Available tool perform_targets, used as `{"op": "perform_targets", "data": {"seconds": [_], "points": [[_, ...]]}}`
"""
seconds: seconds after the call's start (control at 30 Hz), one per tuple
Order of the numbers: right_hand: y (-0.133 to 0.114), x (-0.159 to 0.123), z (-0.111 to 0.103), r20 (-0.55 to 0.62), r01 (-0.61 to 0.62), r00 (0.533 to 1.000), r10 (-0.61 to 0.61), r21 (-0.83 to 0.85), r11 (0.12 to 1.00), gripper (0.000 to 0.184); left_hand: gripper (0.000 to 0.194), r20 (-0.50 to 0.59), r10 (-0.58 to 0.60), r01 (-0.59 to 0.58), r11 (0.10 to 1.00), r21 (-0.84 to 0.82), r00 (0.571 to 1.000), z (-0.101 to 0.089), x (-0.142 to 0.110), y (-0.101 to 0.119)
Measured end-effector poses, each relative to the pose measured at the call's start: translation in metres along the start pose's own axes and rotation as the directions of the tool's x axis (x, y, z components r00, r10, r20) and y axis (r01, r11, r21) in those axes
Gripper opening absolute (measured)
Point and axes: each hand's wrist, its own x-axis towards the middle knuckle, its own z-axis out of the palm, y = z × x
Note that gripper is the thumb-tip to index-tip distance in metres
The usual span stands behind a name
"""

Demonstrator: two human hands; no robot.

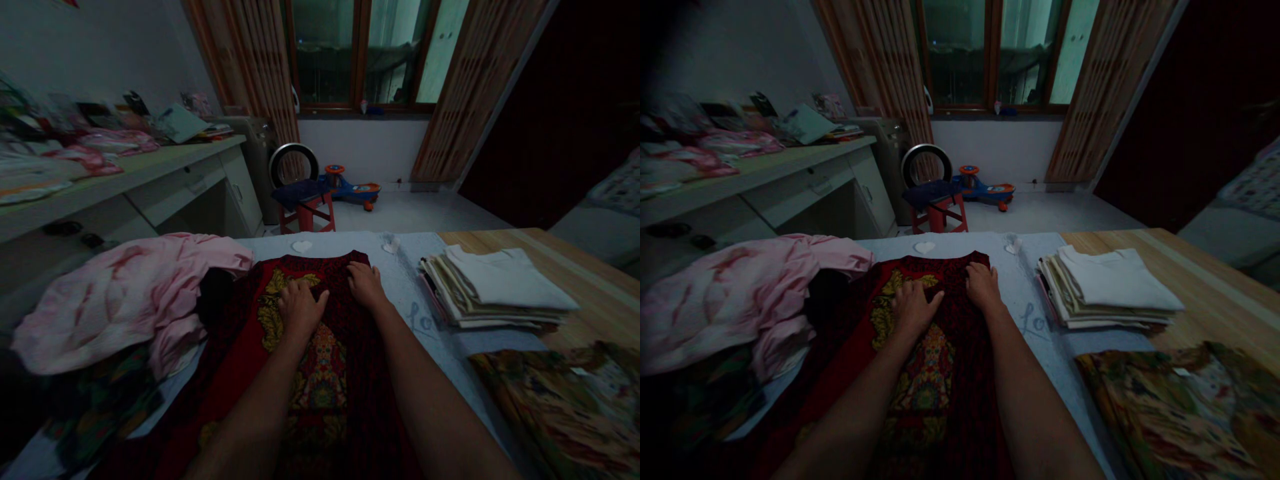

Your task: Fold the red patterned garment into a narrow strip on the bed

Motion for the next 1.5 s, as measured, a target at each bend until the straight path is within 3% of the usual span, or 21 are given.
{"op": "perform_targets", "data": {"seconds": [0.13,0.27,0.47,0.6,0.8,1.0,1.13,1.3,1.43,1.5], "points": [[0.0,0.0,0.002,0.071,0.001,0.997,0.0,-0.015,1.0,0.045,0.022,0.022,0.026,-0.025,0.999,-0.034,0.999,0.0,0.005,0.001],[0.002,0.002,0.003,0.082,0.004,0.997,-0.004,-0.001,1.0,0.046,0.008,0.0,0.082,-0.079,0.965,-0.251,0.997,0.002,0.013,-0.002],[0.006,0.006,0.001,-0.082,-0.001,0.997,0.002,0.015,1.0,0.039,0.004,-0.054,0.113,-0.12,0.739,-0.663,0.992,0.005,0.013,0.005],[0.007,0.005,0.001,-0.012,-0.037,0.999,0.037,-0.017,0.999,0.04,0.011,-0.035,0.125,-0.104,0.604,-0.79,0.992,0.008,0.007,0.014],[0.007,0.002,0.006,0.055,-0.07,0.996,0.071,-0.022,0.997,0.047,0.015,-0.016,0.204,-0.124,0.531,-0.838,0.979,0.008,-0.001,0.024],[0.016,0.01,0.006,-0.091,-0.079,0.992,0.09,0.116,0.99,0.042,0.015,0.012,0.275,-0.131,0.494,-0.86,0.961,0.003,-0.007,0.032],[0.022,0.014,-0.002,-0.155,-0.139,0.974,0.168,0.181,0.974,0.031,0.015,0.008,0.308,-0.157,0.509,-0.846,0.951,0.002,-0.009,0.036],[0.016,0.01,-0.011,-0.086,-0.235,0.965,0.249,0.147,0.961,0.039,0.015,0.015,0.323,-0.176,0.554,-0.814,0.946,0.002,-0.01,0.038],[0.01,0.006,-0.017,-0.036,-0.264,0.961,0.275,0.18,0.947,0.048,0.015,0.013,0.413,-0.238,0.55,-0.801,0.911,0.002,-0.012,0.041],[0.009,0.005,-0.019,-0.008,-0.264,0.963,0.27,0.183,0.947,0.042,0.015,0.006,0.457,-0.278,0.552,-0.786,0.889,0.004,-0.013,0.041]]}}
